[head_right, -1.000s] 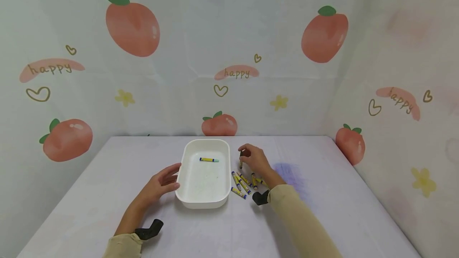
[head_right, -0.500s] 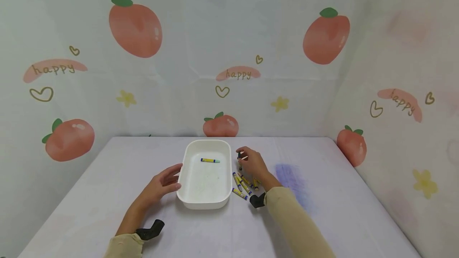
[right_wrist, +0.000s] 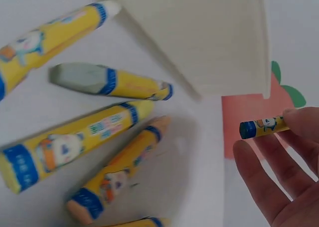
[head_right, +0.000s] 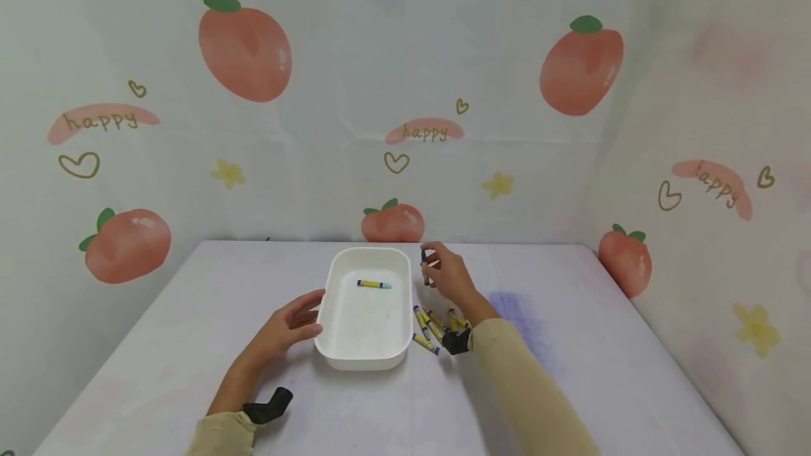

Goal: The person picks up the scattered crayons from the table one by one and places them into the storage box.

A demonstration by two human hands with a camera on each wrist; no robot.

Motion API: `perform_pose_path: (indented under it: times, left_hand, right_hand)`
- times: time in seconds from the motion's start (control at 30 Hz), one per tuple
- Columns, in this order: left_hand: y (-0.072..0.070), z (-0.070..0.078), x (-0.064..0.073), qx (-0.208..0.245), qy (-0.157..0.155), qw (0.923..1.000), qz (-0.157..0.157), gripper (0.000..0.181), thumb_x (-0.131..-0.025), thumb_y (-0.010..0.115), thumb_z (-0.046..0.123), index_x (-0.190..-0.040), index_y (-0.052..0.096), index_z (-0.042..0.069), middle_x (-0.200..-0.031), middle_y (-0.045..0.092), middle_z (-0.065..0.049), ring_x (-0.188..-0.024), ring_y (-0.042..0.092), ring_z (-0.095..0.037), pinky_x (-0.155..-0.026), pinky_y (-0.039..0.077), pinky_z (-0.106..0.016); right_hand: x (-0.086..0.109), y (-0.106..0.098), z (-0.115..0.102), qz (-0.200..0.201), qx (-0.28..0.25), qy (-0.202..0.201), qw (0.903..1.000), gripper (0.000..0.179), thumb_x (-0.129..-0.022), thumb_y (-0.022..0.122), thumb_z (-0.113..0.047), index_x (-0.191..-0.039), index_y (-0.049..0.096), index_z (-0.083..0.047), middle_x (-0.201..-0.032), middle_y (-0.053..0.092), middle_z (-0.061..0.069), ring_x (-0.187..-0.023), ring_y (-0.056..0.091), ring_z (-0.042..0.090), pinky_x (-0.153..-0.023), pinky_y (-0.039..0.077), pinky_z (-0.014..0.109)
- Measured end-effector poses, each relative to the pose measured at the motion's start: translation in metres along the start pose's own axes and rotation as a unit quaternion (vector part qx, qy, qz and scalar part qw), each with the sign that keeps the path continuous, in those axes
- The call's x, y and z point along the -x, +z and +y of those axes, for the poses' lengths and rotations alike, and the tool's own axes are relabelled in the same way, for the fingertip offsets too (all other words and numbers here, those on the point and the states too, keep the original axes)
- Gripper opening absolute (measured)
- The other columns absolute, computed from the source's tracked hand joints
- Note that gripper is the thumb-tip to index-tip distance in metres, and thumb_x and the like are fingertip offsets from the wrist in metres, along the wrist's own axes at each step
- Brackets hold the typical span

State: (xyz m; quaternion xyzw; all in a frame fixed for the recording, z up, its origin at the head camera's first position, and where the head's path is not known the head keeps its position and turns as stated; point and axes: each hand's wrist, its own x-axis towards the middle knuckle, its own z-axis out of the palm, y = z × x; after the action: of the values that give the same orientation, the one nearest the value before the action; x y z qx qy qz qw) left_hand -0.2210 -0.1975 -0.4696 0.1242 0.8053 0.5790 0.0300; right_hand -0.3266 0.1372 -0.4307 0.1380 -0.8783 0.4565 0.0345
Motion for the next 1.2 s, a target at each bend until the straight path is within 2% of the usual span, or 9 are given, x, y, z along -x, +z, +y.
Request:
perform_pose_path:
  times: [0.27, 0.43, 0.67, 0.93, 1.07, 1.2]
  left_hand:
    - [-0.001, -0.001, 0.0, -0.002, -0.004, 1.0, 0.002, 0.066, -0.087, 0.074, 0.024, -0.146, 0.045, 0.019, -0.145, 0.048, -0.01, -0.127, 0.049, -0.036, -0.103, 0.04, -0.055]
    - [-0.001, -0.003, 0.0, 0.003, -0.002, 1.0, 0.0, 0.066, -0.086, 0.074, 0.024, -0.146, 0.045, 0.018, -0.145, 0.048, -0.01, -0.127, 0.049, -0.036, -0.103, 0.04, -0.055]
    - [0.0, -0.005, 0.0, -0.005, -0.008, 0.9999, 0.008, 0.066, -0.087, 0.074, 0.025, -0.146, 0.045, 0.019, -0.146, 0.048, -0.008, -0.127, 0.049, -0.035, -0.103, 0.039, -0.056]
    - [-0.001, -0.002, 0.0, -0.008, -0.005, 1.0, 0.003, 0.066, -0.088, 0.073, 0.022, -0.146, 0.044, 0.019, -0.146, 0.047, -0.008, -0.127, 0.049, -0.035, -0.103, 0.039, -0.056]
    - [-0.001, 0.0, -0.002, -0.007, -0.006, 1.0, 0.004, 0.065, -0.088, 0.073, 0.02, -0.147, 0.045, 0.019, -0.147, 0.047, -0.007, -0.128, 0.049, -0.034, -0.103, 0.039, -0.055]
    - [-0.001, 0.0, -0.002, -0.001, 0.0, 1.0, -0.004, 0.066, -0.088, 0.073, 0.019, -0.147, 0.044, 0.016, -0.146, 0.047, -0.008, -0.127, 0.05, -0.034, -0.103, 0.039, -0.055]
  right_hand:
    - [-0.012, 0.001, -0.019, -0.001, -0.005, -0.028, 0.9996, 0.046, -0.093, 0.064, -0.005, -0.137, 0.053, -0.013, -0.115, 0.061, 0.015, -0.096, 0.064, 0.028, -0.069, 0.059, 0.042]
    - [-0.019, 0.007, -0.038, -0.005, -0.003, -0.049, 0.9988, 0.044, -0.093, 0.064, -0.004, -0.136, 0.055, -0.01, -0.115, 0.062, 0.016, -0.095, 0.063, 0.028, -0.071, 0.059, 0.045]
    - [-0.024, 0.017, -0.063, -0.011, 0.024, -0.082, 0.9962, 0.041, -0.094, 0.064, -0.008, -0.133, 0.059, -0.018, -0.109, 0.065, 0.012, -0.094, 0.061, 0.026, -0.068, 0.058, 0.033]
    - [-0.031, 0.026, -0.073, -0.021, 0.052, -0.095, 0.9939, 0.042, -0.093, 0.066, -0.006, -0.133, 0.057, -0.015, -0.101, 0.066, 0.008, -0.092, 0.062, 0.023, -0.067, 0.055, 0.03]
    - [-0.034, 0.032, -0.075, -0.025, 0.042, -0.091, 0.9946, 0.038, -0.092, 0.066, -0.005, -0.128, 0.058, -0.011, -0.1, 0.065, 0.007, -0.091, 0.062, 0.022, -0.071, 0.055, 0.03]
    - [-0.035, 0.04, -0.074, -0.034, 0.028, -0.092, 0.9948, 0.032, -0.09, 0.067, 0.0, -0.12, 0.059, -0.008, -0.097, 0.063, 0.007, -0.089, 0.06, 0.022, -0.069, 0.055, 0.031]
